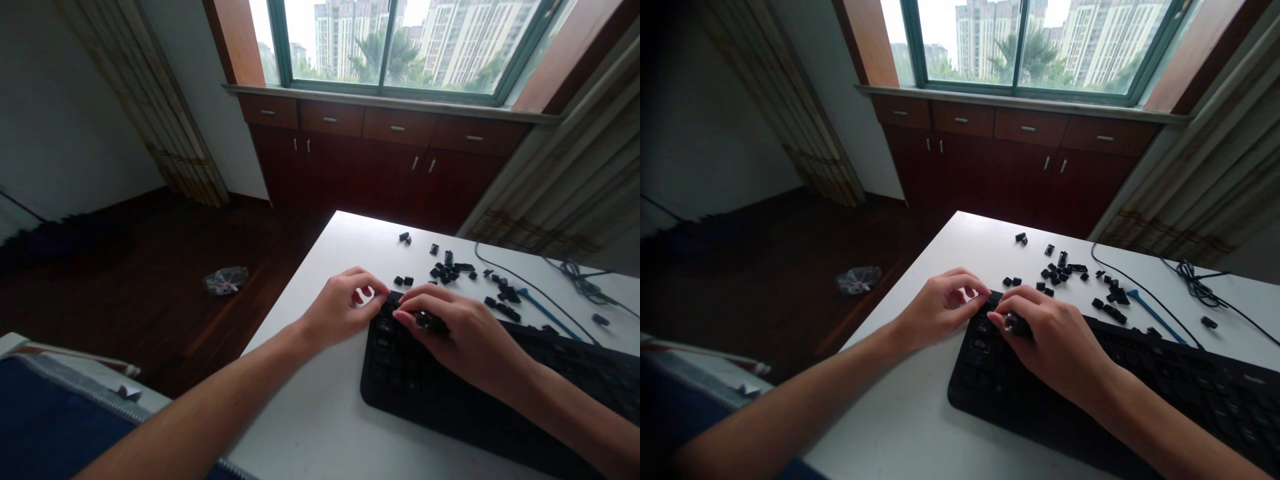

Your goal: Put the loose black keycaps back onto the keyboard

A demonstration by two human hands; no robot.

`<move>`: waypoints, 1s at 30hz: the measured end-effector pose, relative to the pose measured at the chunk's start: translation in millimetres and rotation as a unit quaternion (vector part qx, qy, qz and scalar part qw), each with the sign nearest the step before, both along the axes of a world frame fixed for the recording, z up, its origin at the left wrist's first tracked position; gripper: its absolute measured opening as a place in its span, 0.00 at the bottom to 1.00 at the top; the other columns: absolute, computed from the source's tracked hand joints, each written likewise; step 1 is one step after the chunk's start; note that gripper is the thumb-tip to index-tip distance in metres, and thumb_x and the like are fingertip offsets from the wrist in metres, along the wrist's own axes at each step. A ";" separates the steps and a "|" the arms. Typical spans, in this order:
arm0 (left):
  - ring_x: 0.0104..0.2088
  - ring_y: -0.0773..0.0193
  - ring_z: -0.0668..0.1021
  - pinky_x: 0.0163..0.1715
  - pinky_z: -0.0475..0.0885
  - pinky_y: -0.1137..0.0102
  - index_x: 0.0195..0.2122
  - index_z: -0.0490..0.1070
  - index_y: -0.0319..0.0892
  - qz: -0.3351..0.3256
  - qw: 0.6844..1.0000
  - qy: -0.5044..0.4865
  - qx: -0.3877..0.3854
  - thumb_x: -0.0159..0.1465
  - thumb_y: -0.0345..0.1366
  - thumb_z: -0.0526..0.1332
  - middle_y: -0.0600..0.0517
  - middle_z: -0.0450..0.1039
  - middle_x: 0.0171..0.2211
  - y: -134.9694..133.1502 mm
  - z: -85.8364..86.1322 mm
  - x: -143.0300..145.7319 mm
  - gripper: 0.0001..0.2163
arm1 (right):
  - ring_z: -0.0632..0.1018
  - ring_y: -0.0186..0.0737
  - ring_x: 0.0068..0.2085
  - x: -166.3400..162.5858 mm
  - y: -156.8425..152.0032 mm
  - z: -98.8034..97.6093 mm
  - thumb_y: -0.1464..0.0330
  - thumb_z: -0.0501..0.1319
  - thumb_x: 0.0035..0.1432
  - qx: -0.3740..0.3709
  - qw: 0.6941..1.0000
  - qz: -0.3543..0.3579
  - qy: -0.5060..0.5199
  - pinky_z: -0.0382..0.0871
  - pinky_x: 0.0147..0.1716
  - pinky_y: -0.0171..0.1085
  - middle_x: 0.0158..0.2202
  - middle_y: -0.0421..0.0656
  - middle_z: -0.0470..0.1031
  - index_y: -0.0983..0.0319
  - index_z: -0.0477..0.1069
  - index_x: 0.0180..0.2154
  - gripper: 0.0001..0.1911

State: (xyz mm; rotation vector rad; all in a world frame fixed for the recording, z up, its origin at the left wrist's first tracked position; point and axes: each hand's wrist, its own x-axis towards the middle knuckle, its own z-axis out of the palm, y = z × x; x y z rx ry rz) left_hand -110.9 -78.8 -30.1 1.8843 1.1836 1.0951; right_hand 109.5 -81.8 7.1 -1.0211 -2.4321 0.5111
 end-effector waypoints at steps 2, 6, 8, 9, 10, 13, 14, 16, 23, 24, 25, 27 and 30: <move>0.33 0.68 0.76 0.31 0.73 0.73 0.40 0.78 0.41 0.001 1.000 -0.010 -0.010 0.65 0.34 0.63 0.49 0.75 0.39 0.5 1.4 -0.3 0.06 | 0.73 0.35 0.28 -5.6 0.1 12.5 0.63 0.61 0.64 -0.056 0.993 -0.035 0.099 0.66 0.29 0.35 0.30 0.40 0.74 0.60 0.72 0.31 0.09; 0.36 0.64 0.77 0.33 0.74 0.72 0.41 0.78 0.41 0.020 0.999 -0.038 -0.033 0.66 0.37 0.62 0.47 0.76 0.41 2.9 4.0 -2.6 0.08 | 0.57 0.31 0.18 -25.7 0.1 37.6 0.62 0.60 0.65 -0.210 0.909 -0.029 0.358 0.51 0.17 0.35 0.15 0.34 0.54 0.59 0.58 0.17 0.25; 0.38 0.63 0.77 0.34 0.75 0.71 0.42 0.78 0.41 0.037 0.997 -0.056 -0.038 0.66 0.38 0.62 0.47 0.76 0.42 4.7 4.9 -4.3 0.09 | 0.54 0.30 0.16 -39.0 1.7 40.9 0.66 0.59 0.64 -0.230 0.846 0.023 0.480 0.49 0.17 0.35 0.14 0.33 0.51 0.59 0.55 0.15 0.26; 0.38 0.63 0.77 0.35 0.75 0.70 0.42 0.78 0.40 0.045 0.996 -0.065 -0.040 0.66 0.38 0.63 0.47 0.77 0.42 5.7 5.4 -5.1 0.09 | 0.54 0.30 0.16 -45.6 3.2 38.3 0.67 0.59 0.64 -0.228 0.822 0.045 0.520 0.49 0.17 0.36 0.13 0.33 0.50 0.59 0.55 0.14 0.26; 0.37 0.63 0.77 0.35 0.75 0.70 0.42 0.78 0.40 0.053 0.995 -0.072 -0.043 0.66 0.38 0.63 0.47 0.77 0.42 6.6 5.7 -5.9 0.09 | 0.53 0.29 0.16 -51.7 5.0 33.0 0.68 0.59 0.63 -0.224 0.808 0.058 0.541 0.48 0.17 0.35 0.13 0.33 0.50 0.59 0.55 0.14 0.26; 0.36 0.64 0.77 0.35 0.74 0.70 0.41 0.78 0.39 0.071 0.993 -0.084 -0.049 0.65 0.38 0.64 0.47 0.78 0.41 8.8 5.9 -7.5 0.09 | 0.55 0.29 0.16 -63.7 11.7 10.6 0.64 0.61 0.62 -0.231 0.835 0.043 0.497 0.46 0.16 0.35 0.13 0.33 0.54 0.60 0.57 0.14 0.26; 0.36 0.64 0.77 0.34 0.74 0.71 0.40 0.78 0.39 0.074 0.992 -0.084 -0.048 0.65 0.38 0.64 0.47 0.78 0.41 9.1 5.6 -7.8 0.09 | 0.55 0.28 0.16 -64.8 13.9 5.9 0.64 0.62 0.61 -0.237 0.847 0.031 0.475 0.46 0.16 0.35 0.13 0.34 0.54 0.60 0.58 0.14 0.26; 0.35 0.64 0.77 0.34 0.74 0.71 0.41 0.78 0.39 0.074 0.993 -0.080 -0.046 0.65 0.39 0.63 0.47 0.78 0.41 9.0 4.4 -8.0 0.09 | 0.55 0.29 0.16 -61.5 17.9 7.1 0.65 0.61 0.62 -0.257 0.832 0.035 0.491 0.46 0.16 0.35 0.13 0.33 0.52 0.60 0.57 0.14 0.26; 0.38 0.63 0.77 0.34 0.75 0.70 0.44 0.76 0.41 0.043 0.999 -0.014 -0.013 0.68 0.40 0.60 0.47 0.75 0.44 10.8 0.0 -5.2 0.10 | 0.58 0.30 0.16 -0.8 37.6 58.8 0.58 0.61 0.63 -0.149 0.922 -0.072 0.351 0.52 0.15 0.34 0.14 0.33 0.55 0.58 0.57 0.17 0.26; 0.39 0.63 0.77 0.35 0.75 0.70 0.45 0.76 0.41 0.032 0.999 0.002 -0.011 0.68 0.40 0.60 0.47 0.75 0.44 14.6 0.1 -4.2 0.11 | 0.61 0.30 0.17 11.6 41.7 58.6 0.56 0.61 0.63 -0.104 0.950 -0.110 0.273 0.54 0.16 0.33 0.15 0.34 0.59 0.59 0.62 0.19 0.23; 0.39 0.63 0.78 0.35 0.76 0.70 0.46 0.76 0.42 0.018 1.000 0.017 -0.010 0.68 0.40 0.60 0.46 0.75 0.45 20.0 0.7 -3.0 0.11 | 0.63 0.30 0.18 24.0 45.8 55.9 0.54 0.62 0.62 -0.062 0.968 -0.138 0.198 0.55 0.17 0.33 0.17 0.35 0.63 0.59 0.67 0.24 0.20; 0.39 0.63 0.78 0.37 0.76 0.68 0.48 0.76 0.43 -0.022 0.998 0.051 -0.012 0.68 0.41 0.60 0.46 0.74 0.47 34.6 3.3 0.2 0.12 | 0.70 0.33 0.22 46.9 53.5 45.3 0.53 0.63 0.61 0.001 0.984 -0.160 0.075 0.61 0.21 0.33 0.22 0.38 0.72 0.60 0.75 0.33 0.16; 0.39 0.61 0.78 0.39 0.76 0.66 0.49 0.77 0.43 -0.092 0.991 0.099 -0.024 0.64 0.44 0.64 0.45 0.75 0.46 61.4 10.0 7.8 0.16 | 0.78 0.39 0.30 71.5 60.9 26.5 0.55 0.62 0.62 0.041 0.989 -0.144 -0.007 0.69 0.29 0.36 0.31 0.42 0.80 0.59 0.78 0.39 0.15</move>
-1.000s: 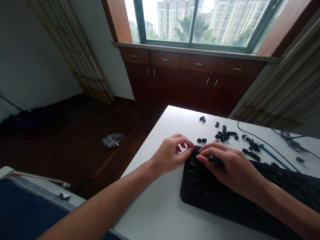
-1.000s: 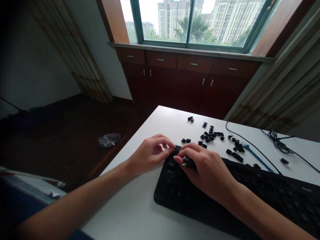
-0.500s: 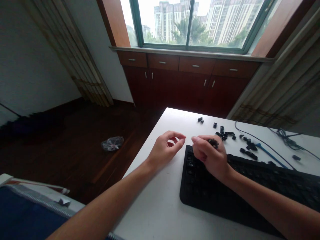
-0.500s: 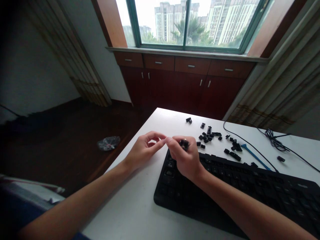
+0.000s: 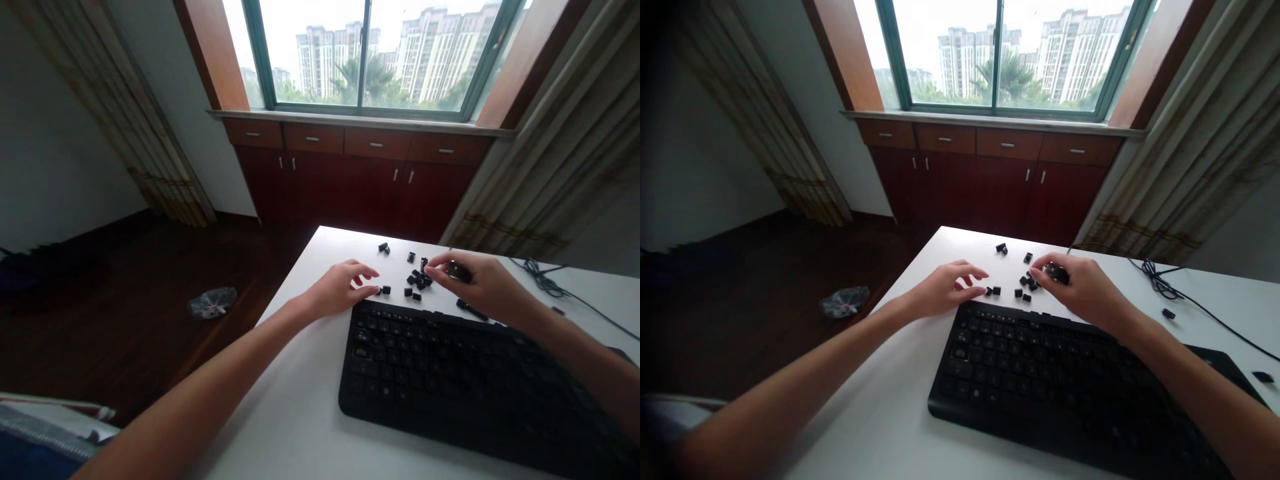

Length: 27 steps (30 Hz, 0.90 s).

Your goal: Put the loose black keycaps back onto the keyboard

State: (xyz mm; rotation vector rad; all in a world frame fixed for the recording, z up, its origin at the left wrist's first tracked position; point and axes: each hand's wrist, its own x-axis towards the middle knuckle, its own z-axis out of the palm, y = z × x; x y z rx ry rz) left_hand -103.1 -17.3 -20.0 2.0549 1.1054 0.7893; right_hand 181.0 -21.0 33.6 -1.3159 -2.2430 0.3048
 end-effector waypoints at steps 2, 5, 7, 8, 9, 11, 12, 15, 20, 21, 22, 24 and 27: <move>0.39 0.59 0.79 0.38 0.75 0.66 0.48 0.78 0.44 -0.036 0.999 0.015 -0.011 0.58 0.46 0.69 0.46 0.77 0.43 16.2 4.3 6.6 0.18 | 0.80 0.41 0.32 8.9 1.0 -9.2 0.57 0.61 0.63 -0.001 1.000 0.010 -0.013 0.71 0.31 0.37 0.34 0.43 0.81 0.59 0.78 0.40 0.14; 0.36 0.59 0.80 0.35 0.75 0.68 0.43 0.81 0.45 -0.066 0.997 0.028 -0.024 0.54 0.45 0.72 0.47 0.78 0.40 32.7 6.1 17.2 0.18 | 0.81 0.43 0.34 14.9 -1.6 -15.0 0.58 0.61 0.63 -0.007 1.000 0.013 -0.011 0.73 0.34 0.38 0.36 0.44 0.82 0.59 0.78 0.39 0.13; 0.32 0.62 0.79 0.33 0.74 0.68 0.39 0.82 0.44 -0.069 0.997 0.031 -0.028 0.53 0.45 0.72 0.47 0.78 0.39 37.6 4.3 23.0 0.14 | 0.81 0.44 0.36 17.0 -4.1 -14.8 0.59 0.61 0.63 -0.009 1.000 0.016 -0.005 0.74 0.36 0.40 0.37 0.45 0.82 0.59 0.78 0.39 0.12; 0.31 0.63 0.79 0.34 0.74 0.68 0.37 0.83 0.44 -0.065 0.997 0.028 -0.030 0.54 0.44 0.72 0.47 0.78 0.39 38.2 3.1 25.3 0.13 | 0.81 0.44 0.36 17.9 -5.4 -14.0 0.59 0.61 0.63 -0.010 1.000 0.016 -0.001 0.74 0.37 0.40 0.38 0.45 0.82 0.60 0.78 0.39 0.12; 0.31 0.63 0.79 0.34 0.74 0.68 0.36 0.83 0.43 -0.060 0.997 0.023 -0.030 0.55 0.44 0.71 0.46 0.78 0.39 37.7 2.3 27.1 0.12 | 0.81 0.44 0.37 18.6 -6.6 -13.0 0.60 0.61 0.63 -0.012 1.000 0.016 0.003 0.74 0.37 0.40 0.38 0.45 0.82 0.59 0.78 0.39 0.12; 0.33 0.62 0.79 0.36 0.74 0.67 0.37 0.82 0.42 -0.042 0.999 0.006 -0.034 0.58 0.45 0.69 0.46 0.79 0.39 33.2 2.5 29.8 0.12 | 0.81 0.44 0.37 19.1 -9.4 -11.0 0.60 0.61 0.63 -0.016 1.000 0.014 0.015 0.74 0.38 0.41 0.39 0.45 0.82 0.59 0.78 0.39 0.11; 0.34 0.61 0.79 0.37 0.75 0.67 0.39 0.82 0.42 -0.033 0.999 -0.002 -0.035 0.60 0.46 0.68 0.45 0.79 0.39 29.2 3.8 31.1 0.13 | 0.81 0.44 0.37 18.5 -11.2 -10.2 0.61 0.61 0.63 -0.014 1.000 0.013 0.024 0.74 0.38 0.41 0.39 0.45 0.82 0.59 0.78 0.40 0.11; 0.36 0.62 0.80 0.38 0.76 0.66 0.45 0.78 0.40 -0.019 0.995 -0.061 -0.074 0.63 0.48 0.64 0.45 0.80 0.39 11.4 10.9 36.9 0.17 | 0.81 0.42 0.36 13.0 -19.0 -7.9 0.62 0.62 0.62 0.011 0.998 0.020 0.055 0.75 0.37 0.40 0.38 0.44 0.82 0.59 0.77 0.44 0.11; 0.41 0.62 0.82 0.46 0.75 0.66 0.41 0.78 0.39 -0.025 0.918 -0.290 -0.270 0.55 0.37 0.74 0.46 0.81 0.41 -19.7 16.9 55.9 0.15 | 0.81 0.41 0.40 -0.5 -37.7 -2.5 0.64 0.66 0.60 0.047 0.991 0.090 0.092 0.76 0.41 0.40 0.42 0.45 0.81 0.58 0.74 0.49 0.15; 0.40 0.63 0.82 0.45 0.75 0.67 0.40 0.78 0.39 -0.023 0.901 -0.317 -0.294 0.54 0.36 0.75 0.47 0.81 0.40 -23.7 16.4 59.9 0.14 | 0.81 0.41 0.40 -2.0 -41.3 -1.6 0.65 0.66 0.60 0.051 0.988 0.106 0.098 0.76 0.41 0.39 0.43 0.45 0.80 0.57 0.74 0.49 0.14; 0.39 0.64 0.82 0.44 0.75 0.68 0.39 0.78 0.39 -0.020 0.886 -0.340 -0.315 0.53 0.34 0.75 0.48 0.81 0.38 -26.9 15.7 63.7 0.14 | 0.81 0.40 0.41 -2.7 -44.7 -0.9 0.66 0.65 0.61 0.054 0.986 0.122 0.102 0.76 0.42 0.39 0.43 0.45 0.80 0.57 0.75 0.48 0.13; 0.37 0.67 0.82 0.42 0.75 0.72 0.38 0.78 0.39 -0.019 0.857 -0.376 -0.352 0.54 0.33 0.74 0.50 0.81 0.36 -31.5 14.3 69.8 0.11 | 0.80 0.39 0.42 -1.7 -50.7 -0.9 0.69 0.64 0.62 0.060 0.982 0.148 0.103 0.76 0.42 0.38 0.44 0.44 0.78 0.56 0.75 0.49 0.13; 0.38 0.68 0.81 0.43 0.75 0.74 0.39 0.79 0.39 -0.043 0.826 -0.399 -0.395 0.58 0.31 0.72 0.50 0.80 0.37 -37.0 14.4 75.6 0.09 | 0.79 0.39 0.42 4.8 -58.0 -4.4 0.73 0.64 0.60 0.066 0.982 0.155 0.089 0.76 0.42 0.38 0.46 0.44 0.76 0.55 0.74 0.51 0.17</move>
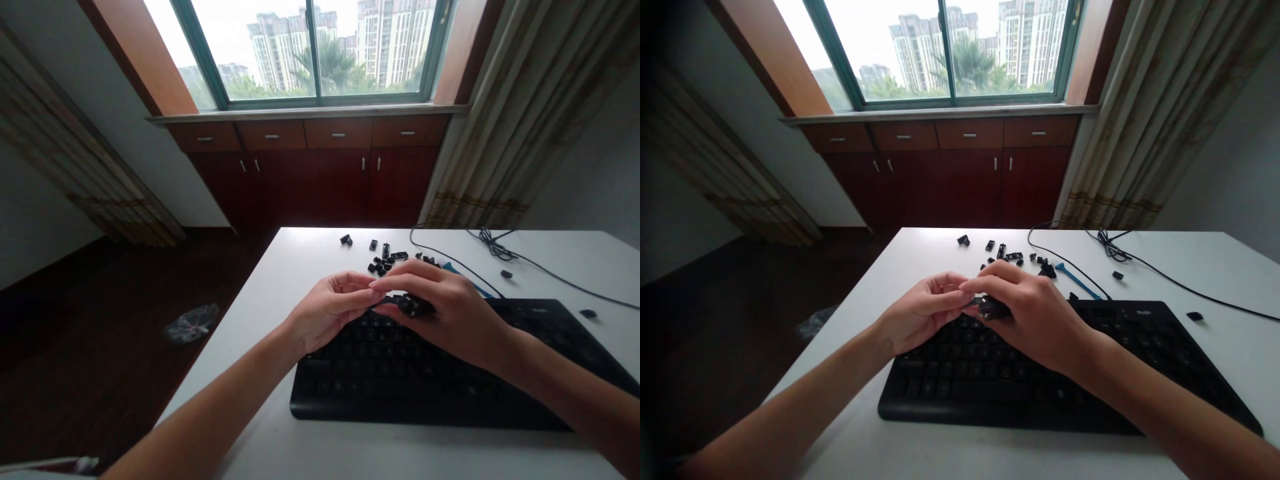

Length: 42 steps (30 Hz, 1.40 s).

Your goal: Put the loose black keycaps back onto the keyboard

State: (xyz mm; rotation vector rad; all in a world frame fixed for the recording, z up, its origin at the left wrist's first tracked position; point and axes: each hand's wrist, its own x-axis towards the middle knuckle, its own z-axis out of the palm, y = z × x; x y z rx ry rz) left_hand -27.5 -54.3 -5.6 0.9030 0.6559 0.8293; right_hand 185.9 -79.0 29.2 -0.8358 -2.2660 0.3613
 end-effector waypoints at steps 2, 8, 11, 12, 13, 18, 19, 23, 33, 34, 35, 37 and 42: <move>0.41 0.67 0.81 0.47 0.75 0.74 0.42 0.79 0.40 -0.028 1.000 -0.010 -0.008 0.60 0.30 0.70 0.49 0.80 0.40 -4.0 1.3 2.7 0.09 | 0.79 0.39 0.43 5.6 -4.4 -3.5 0.75 0.65 0.59 0.003 1.000 -0.021 -0.004 0.76 0.43 0.38 0.47 0.44 0.76 0.55 0.74 0.52 0.19; 0.40 0.71 0.81 0.44 0.74 0.80 0.43 0.80 0.39 -0.041 0.998 -0.012 -0.051 0.66 0.34 0.65 0.48 0.81 0.40 -13.7 0.8 9.7 0.07 | 0.80 0.39 0.42 14.9 -16.9 -11.8 0.72 0.64 0.63 0.005 0.998 -0.056 0.022 0.76 0.43 0.37 0.45 0.43 0.78 0.55 0.73 0.53 0.17; 0.40 0.71 0.81 0.42 0.75 0.80 0.43 0.80 0.38 -0.057 0.997 0.002 -0.058 0.66 0.37 0.65 0.47 0.81 0.40 -16.7 -2.0 11.7 0.09 | 0.80 0.36 0.41 16.2 -21.4 -15.3 0.73 0.63 0.63 0.002 0.997 -0.063 0.033 0.76 0.42 0.35 0.45 0.43 0.78 0.57 0.73 0.52 0.17; 0.39 0.71 0.81 0.42 0.75 0.80 0.43 0.80 0.38 -0.059 0.996 0.000 -0.060 0.66 0.37 0.66 0.47 0.81 0.40 -17.7 -2.7 12.1 0.09 | 0.80 0.36 0.41 16.4 -22.6 -16.5 0.74 0.63 0.62 0.002 0.997 -0.065 0.036 0.76 0.42 0.34 0.45 0.43 0.78 0.58 0.73 0.52 0.16; 0.38 0.72 0.81 0.41 0.75 0.80 0.43 0.80 0.38 -0.059 0.996 -0.003 -0.063 0.66 0.37 0.66 0.47 0.81 0.39 -18.7 -3.0 12.4 0.09 | 0.80 0.36 0.41 16.4 -23.5 -17.5 0.74 0.63 0.62 0.001 0.997 -0.068 0.040 0.76 0.42 0.34 0.45 0.43 0.78 0.58 0.74 0.51 0.16; 0.37 0.72 0.80 0.42 0.74 0.79 0.43 0.80 0.38 -0.057 0.996 0.001 -0.075 0.64 0.37 0.68 0.48 0.80 0.39 -22.7 -0.6 13.2 0.09 | 0.81 0.36 0.39 13.9 -25.7 -20.0 0.69 0.66 0.61 0.009 0.995 -0.079 0.057 0.77 0.39 0.34 0.42 0.43 0.79 0.58 0.75 0.47 0.12; 0.38 0.72 0.80 0.43 0.74 0.79 0.43 0.80 0.37 -0.060 0.996 0.005 -0.072 0.64 0.36 0.68 0.48 0.80 0.40 -22.9 0.3 13.1 0.10 | 0.81 0.36 0.39 13.7 -25.9 -19.8 0.69 0.66 0.61 0.012 0.995 -0.078 0.057 0.77 0.40 0.34 0.42 0.43 0.80 0.58 0.75 0.47 0.11; 0.42 0.70 0.80 0.48 0.73 0.76 0.45 0.80 0.39 -0.063 0.997 0.036 -0.037 0.65 0.38 0.67 0.48 0.81 0.42 -20.8 4.0 10.9 0.11 | 0.82 0.36 0.42 19.0 -29.1 -18.3 0.72 0.64 0.62 0.006 0.995 -0.090 0.048 0.77 0.44 0.34 0.44 0.42 0.81 0.57 0.74 0.50 0.14; 0.38 0.64 0.78 0.39 0.74 0.69 0.42 0.78 0.39 0.040 0.875 0.275 0.395 0.68 0.36 0.62 0.48 0.78 0.39 -27.1 7.4 7.8 0.08 | 0.83 0.41 0.44 46.9 -64.3 -41.2 0.79 0.55 0.61 -0.015 0.996 0.029 -0.082 0.78 0.38 0.36 0.50 0.44 0.80 0.56 0.75 0.50 0.20; 0.38 0.64 0.78 0.39 0.74 0.69 0.42 0.78 0.39 0.033 0.859 0.284 0.424 0.67 0.35 0.62 0.48 0.78 0.39 -28.8 5.7 9.2 0.08 | 0.83 0.42 0.43 47.3 -66.1 -42.3 0.80 0.54 0.60 -0.009 0.996 0.023 -0.091 0.77 0.36 0.36 0.50 0.45 0.80 0.56 0.75 0.50 0.22; 0.38 0.65 0.78 0.40 0.74 0.69 0.42 0.78 0.38 0.024 0.846 0.289 0.446 0.67 0.34 0.61 0.48 0.78 0.40 -30.2 3.8 10.7 0.07 | 0.83 0.42 0.43 47.5 -67.4 -42.8 0.81 0.53 0.59 -0.004 0.995 0.018 -0.095 0.77 0.34 0.35 0.50 0.45 0.80 0.57 0.75 0.51 0.24; 0.40 0.64 0.78 0.43 0.74 0.70 0.42 0.78 0.38 0.007 0.829 0.294 0.475 0.67 0.31 0.61 0.47 0.78 0.41 -32.1 0.0 13.6 0.07 | 0.83 0.41 0.42 47.8 -69.1 -42.8 0.81 0.53 0.58 -0.003 0.995 0.014 -0.103 0.76 0.34 0.34 0.49 0.46 0.80 0.57 0.74 0.52 0.25; 0.42 0.65 0.79 0.47 0.74 0.69 0.42 0.78 0.37 0.001 0.814 0.302 0.497 0.66 0.30 0.61 0.47 0.79 0.41 -33.0 -2.7 15.2 0.07 | 0.82 0.41 0.46 49.7 -71.6 -44.6 0.79 0.55 0.61 -0.006 0.994 0.017 -0.109 0.77 0.42 0.35 0.51 0.45 0.80 0.57 0.73 0.53 0.22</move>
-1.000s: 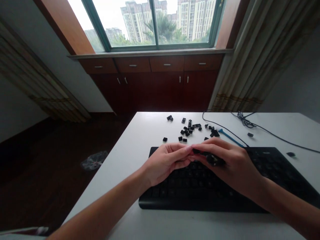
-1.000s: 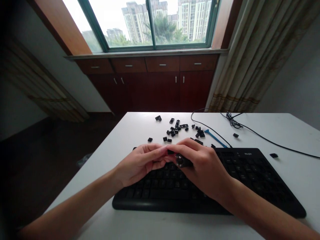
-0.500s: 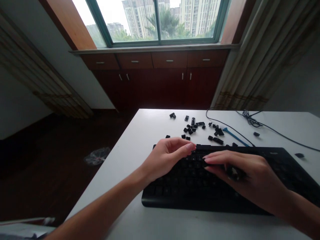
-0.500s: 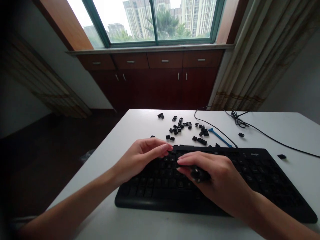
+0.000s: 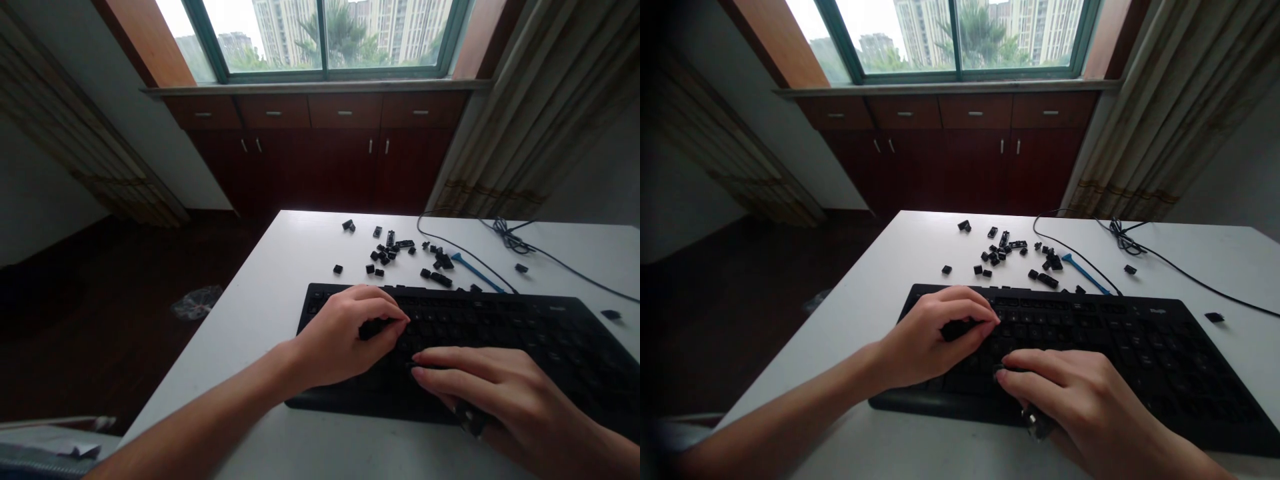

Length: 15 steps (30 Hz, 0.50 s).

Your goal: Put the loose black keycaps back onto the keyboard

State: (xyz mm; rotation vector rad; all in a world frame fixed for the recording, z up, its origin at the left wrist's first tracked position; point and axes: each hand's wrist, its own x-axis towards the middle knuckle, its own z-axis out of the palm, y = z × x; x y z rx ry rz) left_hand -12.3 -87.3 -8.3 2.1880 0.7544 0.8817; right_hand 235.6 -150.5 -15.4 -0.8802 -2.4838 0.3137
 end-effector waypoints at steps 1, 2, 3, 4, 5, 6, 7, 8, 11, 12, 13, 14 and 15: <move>0.43 0.65 0.79 0.47 0.74 0.69 0.42 0.78 0.37 0.001 1.000 0.002 0.002 0.66 0.30 0.61 0.47 0.79 0.42 -0.1 0.7 -1.2 0.07 | 0.82 0.41 0.46 0.3 0.0 -0.6 0.79 0.55 0.61 -0.005 1.000 -0.003 0.004 0.77 0.42 0.35 0.51 0.45 0.80 0.57 0.73 0.53 0.22; 0.43 0.65 0.79 0.47 0.74 0.69 0.42 0.78 0.38 0.000 1.000 0.007 0.007 0.66 0.30 0.61 0.47 0.78 0.42 -0.2 1.5 -3.1 0.07 | 0.82 0.40 0.46 0.5 0.2 -1.0 0.79 0.55 0.61 -0.015 1.000 -0.008 0.006 0.77 0.42 0.34 0.51 0.45 0.80 0.57 0.73 0.52 0.21; 0.43 0.65 0.79 0.47 0.74 0.69 0.43 0.78 0.38 -0.003 1.000 0.013 0.014 0.67 0.29 0.61 0.48 0.78 0.42 -0.4 2.3 -5.4 0.07 | 0.82 0.40 0.46 0.5 0.5 -1.1 0.79 0.56 0.60 -0.025 1.000 -0.012 0.010 0.76 0.41 0.34 0.50 0.45 0.79 0.58 0.73 0.52 0.21; 0.44 0.65 0.78 0.47 0.74 0.69 0.43 0.78 0.38 -0.007 0.999 0.020 0.024 0.67 0.29 0.61 0.48 0.78 0.43 -0.7 3.0 -8.1 0.07 | 0.82 0.39 0.45 0.2 1.1 -0.8 0.80 0.55 0.60 -0.035 0.999 -0.016 0.012 0.76 0.41 0.33 0.50 0.45 0.79 0.58 0.74 0.51 0.21; 0.44 0.65 0.78 0.47 0.73 0.69 0.43 0.77 0.39 -0.011 0.999 0.028 0.037 0.67 0.29 0.61 0.48 0.78 0.43 -0.9 3.4 -11.0 0.07 | 0.82 0.39 0.45 -0.3 1.6 -0.2 0.80 0.55 0.60 -0.040 0.999 -0.020 0.013 0.76 0.41 0.33 0.50 0.45 0.79 0.58 0.74 0.51 0.21; 0.44 0.65 0.77 0.47 0.73 0.68 0.44 0.77 0.39 -0.012 0.998 0.036 0.050 0.67 0.29 0.61 0.48 0.78 0.43 -1.1 3.6 -13.8 0.08 | 0.82 0.38 0.45 -0.9 2.1 0.6 0.80 0.55 0.60 -0.042 0.999 -0.021 0.014 0.76 0.41 0.32 0.50 0.45 0.79 0.58 0.74 0.51 0.21; 0.43 0.65 0.77 0.47 0.73 0.68 0.44 0.77 0.39 -0.012 0.997 0.042 0.062 0.66 0.28 0.61 0.49 0.77 0.43 -1.2 3.4 -16.3 0.08 | 0.82 0.38 0.45 -1.8 2.4 1.5 0.80 0.55 0.61 -0.039 0.999 -0.020 0.016 0.76 0.41 0.32 0.50 0.45 0.80 0.58 0.74 0.51 0.20; 0.43 0.64 0.77 0.47 0.73 0.67 0.44 0.77 0.40 -0.009 0.996 0.046 0.072 0.66 0.28 0.61 0.49 0.77 0.43 -1.3 2.8 -18.4 0.08 | 0.82 0.38 0.44 -2.8 2.6 2.4 0.79 0.55 0.62 -0.033 0.999 -0.019 0.020 0.76 0.41 0.32 0.49 0.44 0.80 0.58 0.74 0.51 0.20; 0.42 0.64 0.77 0.45 0.73 0.67 0.44 0.77 0.40 -0.005 0.995 0.054 0.087 0.66 0.28 0.60 0.48 0.77 0.42 -1.6 -0.1 -21.2 0.08 | 0.83 0.38 0.42 -5.2 2.4 3.9 0.76 0.56 0.64 -0.005 1.000 -0.012 0.027 0.76 0.38 0.32 0.48 0.45 0.81 0.58 0.74 0.51 0.17; 0.42 0.64 0.77 0.45 0.73 0.67 0.44 0.77 0.39 -0.007 0.994 0.056 0.091 0.66 0.28 0.60 0.48 0.77 0.42 -1.8 -1.2 -21.2 0.08 | 0.83 0.38 0.41 -5.5 2.2 3.7 0.75 0.55 0.65 0.001 1.000 -0.011 0.025 0.76 0.38 0.32 0.48 0.45 0.81 0.58 0.74 0.51 0.16; 0.42 0.64 0.76 0.45 0.73 0.67 0.43 0.77 0.39 -0.010 0.994 0.060 0.096 0.66 0.27 0.60 0.48 0.78 0.42 -2.1 -2.2 -21.0 0.07 | 0.83 0.39 0.41 -5.5 2.0 3.3 0.75 0.55 0.65 0.006 1.000 -0.012 0.024 0.76 0.38 0.32 0.48 0.46 0.81 0.59 0.74 0.51 0.16; 0.42 0.63 0.76 0.44 0.73 0.67 0.43 0.77 0.39 -0.014 0.993 0.063 0.100 0.66 0.27 0.60 0.49 0.78 0.42 -2.5 -3.0 -20.6 0.07 | 0.83 0.39 0.41 -5.3 1.8 2.8 0.74 0.55 0.66 0.005 1.000 -0.012 0.023 0.76 0.37 0.32 0.48 0.46 0.81 0.59 0.74 0.51 0.15; 0.42 0.63 0.76 0.44 0.73 0.67 0.43 0.77 0.39 -0.016 0.992 0.066 0.105 0.66 0.27 0.60 0.49 0.78 0.42 -3.0 -3.7 -20.2 0.07 | 0.83 0.39 0.41 -5.0 1.7 2.4 0.74 0.56 0.66 0.001 1.000 -0.014 0.023 0.76 0.37 0.32 0.48 0.46 0.81 0.59 0.74 0.50 0.15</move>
